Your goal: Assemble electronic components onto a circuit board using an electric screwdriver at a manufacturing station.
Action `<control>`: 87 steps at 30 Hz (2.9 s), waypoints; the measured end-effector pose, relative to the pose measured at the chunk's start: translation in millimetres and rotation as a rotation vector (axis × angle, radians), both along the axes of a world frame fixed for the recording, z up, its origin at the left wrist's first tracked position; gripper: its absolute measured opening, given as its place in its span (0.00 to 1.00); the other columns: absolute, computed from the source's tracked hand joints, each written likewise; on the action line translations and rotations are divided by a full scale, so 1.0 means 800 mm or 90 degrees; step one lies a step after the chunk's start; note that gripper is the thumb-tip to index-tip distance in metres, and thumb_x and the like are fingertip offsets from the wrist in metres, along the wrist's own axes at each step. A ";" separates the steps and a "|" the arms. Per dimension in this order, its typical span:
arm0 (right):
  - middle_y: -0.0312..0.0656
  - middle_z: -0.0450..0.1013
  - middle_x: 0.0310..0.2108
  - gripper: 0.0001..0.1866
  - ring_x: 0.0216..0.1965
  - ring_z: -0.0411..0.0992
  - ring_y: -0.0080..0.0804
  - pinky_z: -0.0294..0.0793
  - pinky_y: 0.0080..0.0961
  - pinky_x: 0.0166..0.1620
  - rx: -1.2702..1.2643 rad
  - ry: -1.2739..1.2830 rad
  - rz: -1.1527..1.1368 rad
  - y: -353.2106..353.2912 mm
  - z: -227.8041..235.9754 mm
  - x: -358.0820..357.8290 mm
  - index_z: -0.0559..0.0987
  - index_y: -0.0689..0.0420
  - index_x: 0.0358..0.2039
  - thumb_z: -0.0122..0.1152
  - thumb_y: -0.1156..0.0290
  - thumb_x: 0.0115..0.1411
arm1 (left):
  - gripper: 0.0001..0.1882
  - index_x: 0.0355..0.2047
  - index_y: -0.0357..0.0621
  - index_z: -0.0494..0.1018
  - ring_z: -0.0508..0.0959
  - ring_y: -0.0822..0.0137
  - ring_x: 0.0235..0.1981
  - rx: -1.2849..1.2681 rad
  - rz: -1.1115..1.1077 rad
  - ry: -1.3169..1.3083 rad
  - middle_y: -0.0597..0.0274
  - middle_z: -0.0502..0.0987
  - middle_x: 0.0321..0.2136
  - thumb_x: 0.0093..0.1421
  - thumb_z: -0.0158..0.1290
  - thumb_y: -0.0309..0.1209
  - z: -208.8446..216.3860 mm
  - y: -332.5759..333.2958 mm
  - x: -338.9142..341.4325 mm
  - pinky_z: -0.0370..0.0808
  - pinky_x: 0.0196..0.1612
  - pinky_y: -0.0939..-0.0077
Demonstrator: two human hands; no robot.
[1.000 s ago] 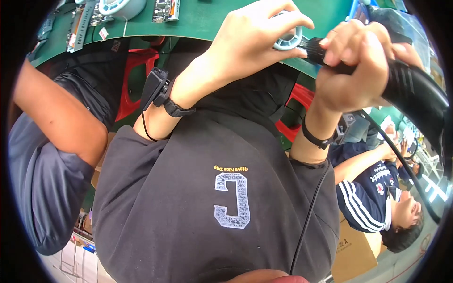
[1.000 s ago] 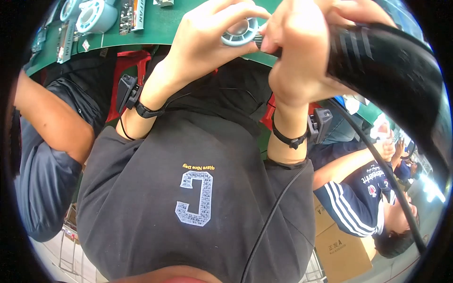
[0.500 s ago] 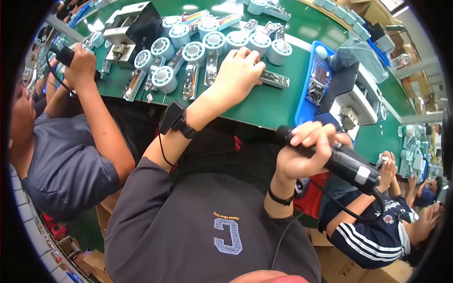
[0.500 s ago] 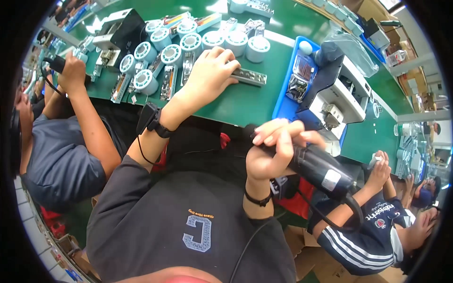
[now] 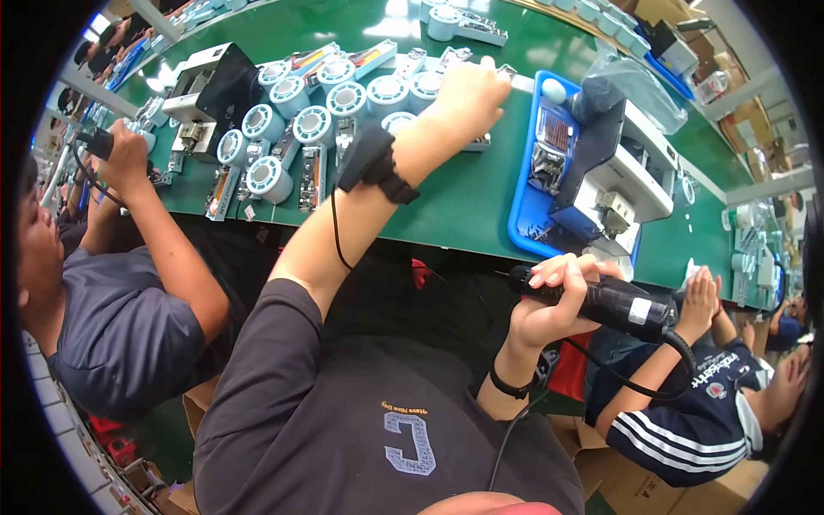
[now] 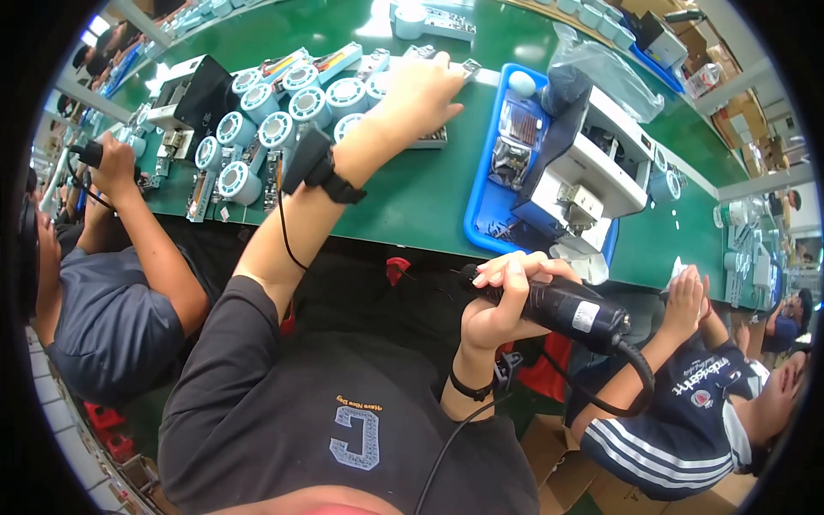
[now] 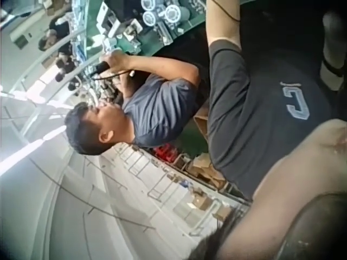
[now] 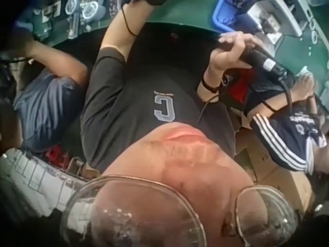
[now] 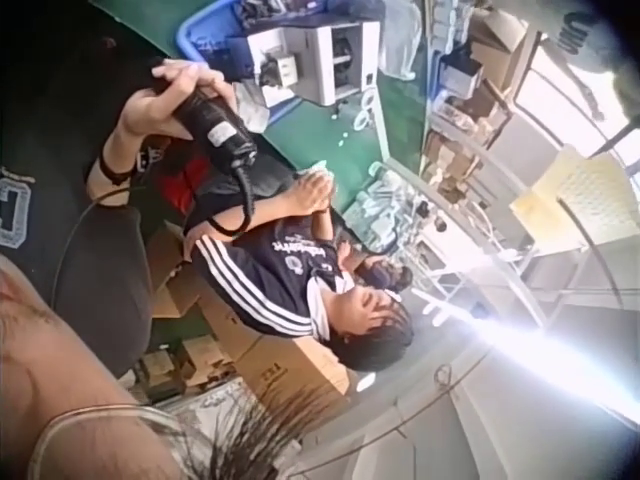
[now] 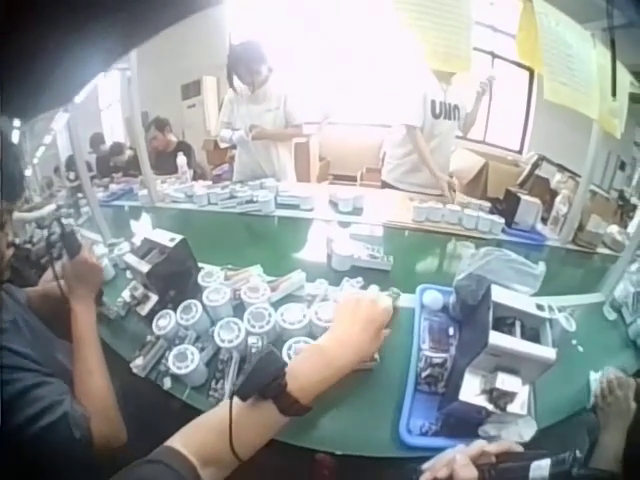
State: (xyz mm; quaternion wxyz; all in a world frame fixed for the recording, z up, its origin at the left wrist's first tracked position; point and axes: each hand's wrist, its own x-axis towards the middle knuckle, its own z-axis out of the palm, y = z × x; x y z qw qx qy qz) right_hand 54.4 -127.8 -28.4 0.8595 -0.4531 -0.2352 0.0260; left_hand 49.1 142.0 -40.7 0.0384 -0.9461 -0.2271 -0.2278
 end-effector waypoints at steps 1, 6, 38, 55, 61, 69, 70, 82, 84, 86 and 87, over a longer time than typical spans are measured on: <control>0.39 0.63 0.19 0.14 0.14 0.62 0.27 0.69 0.25 0.22 -0.007 -0.001 -0.013 -0.006 0.004 0.001 0.68 0.61 0.46 0.52 0.81 0.58 | 0.18 0.38 0.40 0.76 0.82 0.47 0.37 0.007 0.003 -0.029 0.47 0.80 0.36 0.55 0.65 0.40 -0.010 0.014 0.010 0.78 0.41 0.56; 0.38 0.60 0.18 0.12 0.14 0.60 0.26 0.68 0.26 0.23 0.143 -0.113 0.014 -0.018 0.039 0.065 0.68 0.60 0.45 0.52 0.73 0.61 | 0.06 0.34 0.38 0.79 0.82 0.44 0.38 -0.056 -0.030 -0.083 0.47 0.82 0.35 0.56 0.59 0.25 0.001 0.034 0.009 0.78 0.40 0.57; 0.40 0.65 0.18 0.12 0.13 0.63 0.28 0.70 0.30 0.22 -0.166 -0.311 0.285 0.043 0.075 0.202 0.73 0.60 0.44 0.54 0.84 0.59 | 0.11 0.35 0.51 0.82 0.78 0.67 0.31 -0.156 -0.090 -0.189 0.74 0.79 0.31 0.50 0.68 0.31 -0.028 -0.137 -0.181 0.74 0.38 0.71; 0.35 0.57 0.20 0.14 0.14 0.57 0.27 0.63 0.29 0.23 -0.065 -0.268 0.165 0.087 0.025 0.037 0.64 0.52 0.21 0.44 0.65 0.64 | 0.16 0.36 0.51 0.84 0.75 0.71 0.26 -0.142 -0.078 -0.225 0.73 0.78 0.28 0.44 0.70 0.32 -0.049 -0.133 -0.186 0.69 0.31 0.76; 0.34 0.58 0.21 0.14 0.14 0.58 0.27 0.64 0.29 0.23 -0.131 -0.315 0.131 0.100 0.015 0.034 0.65 0.52 0.21 0.44 0.65 0.64 | 0.16 0.36 0.52 0.85 0.75 0.71 0.25 -0.139 -0.058 -0.233 0.74 0.78 0.28 0.44 0.70 0.32 -0.051 -0.135 -0.186 0.69 0.31 0.76; 0.35 0.59 0.20 0.11 0.15 0.59 0.28 0.63 0.30 0.24 -0.082 -0.307 0.014 0.060 0.041 0.089 0.64 0.51 0.20 0.46 0.65 0.60 | 0.15 0.38 0.50 0.85 0.75 0.70 0.28 -0.198 -0.079 -0.168 0.72 0.79 0.29 0.47 0.69 0.30 -0.032 -0.129 -0.191 0.69 0.33 0.76; 0.35 0.59 0.20 0.11 0.15 0.59 0.28 0.63 0.30 0.24 -0.088 -0.323 0.000 0.054 0.049 0.104 0.64 0.51 0.20 0.46 0.65 0.60 | 0.15 0.38 0.50 0.85 0.75 0.70 0.28 -0.201 -0.096 -0.183 0.72 0.79 0.29 0.47 0.69 0.30 -0.030 -0.129 -0.190 0.69 0.33 0.76; 0.35 0.58 0.14 0.12 0.15 0.61 0.31 0.66 0.29 0.27 -0.151 -0.250 -0.039 0.020 0.055 0.178 0.64 0.51 0.18 0.49 0.65 0.57 | 0.14 0.38 0.47 0.86 0.76 0.70 0.30 -0.222 -0.045 -0.082 0.69 0.79 0.30 0.49 0.69 0.26 -0.020 -0.134 -0.187 0.69 0.37 0.75; 0.36 0.59 0.15 0.15 0.14 0.63 0.32 0.69 0.31 0.26 -0.175 -0.306 0.030 0.018 0.052 0.184 0.63 0.52 0.18 0.47 0.64 0.61 | 0.14 0.37 0.50 0.86 0.75 0.71 0.29 -0.205 -0.051 -0.102 0.73 0.79 0.29 0.48 0.70 0.29 -0.023 -0.133 -0.184 0.68 0.34 0.76; 0.37 0.59 0.16 0.16 0.13 0.64 0.33 0.71 0.32 0.25 -0.185 -0.332 0.063 0.014 0.052 0.189 0.63 0.52 0.18 0.45 0.64 0.63 | 0.13 0.37 0.52 0.86 0.74 0.71 0.28 -0.194 -0.056 -0.110 0.74 0.79 0.29 0.48 0.70 0.30 -0.024 -0.133 -0.181 0.67 0.33 0.76; 0.37 0.60 0.16 0.16 0.13 0.64 0.33 0.71 0.32 0.25 -0.175 -0.325 0.068 0.011 0.052 0.192 0.63 0.52 0.18 0.45 0.64 0.63 | 0.13 0.37 0.52 0.86 0.74 0.71 0.28 -0.196 -0.055 -0.111 0.74 0.79 0.29 0.48 0.70 0.30 -0.024 -0.134 -0.181 0.67 0.34 0.76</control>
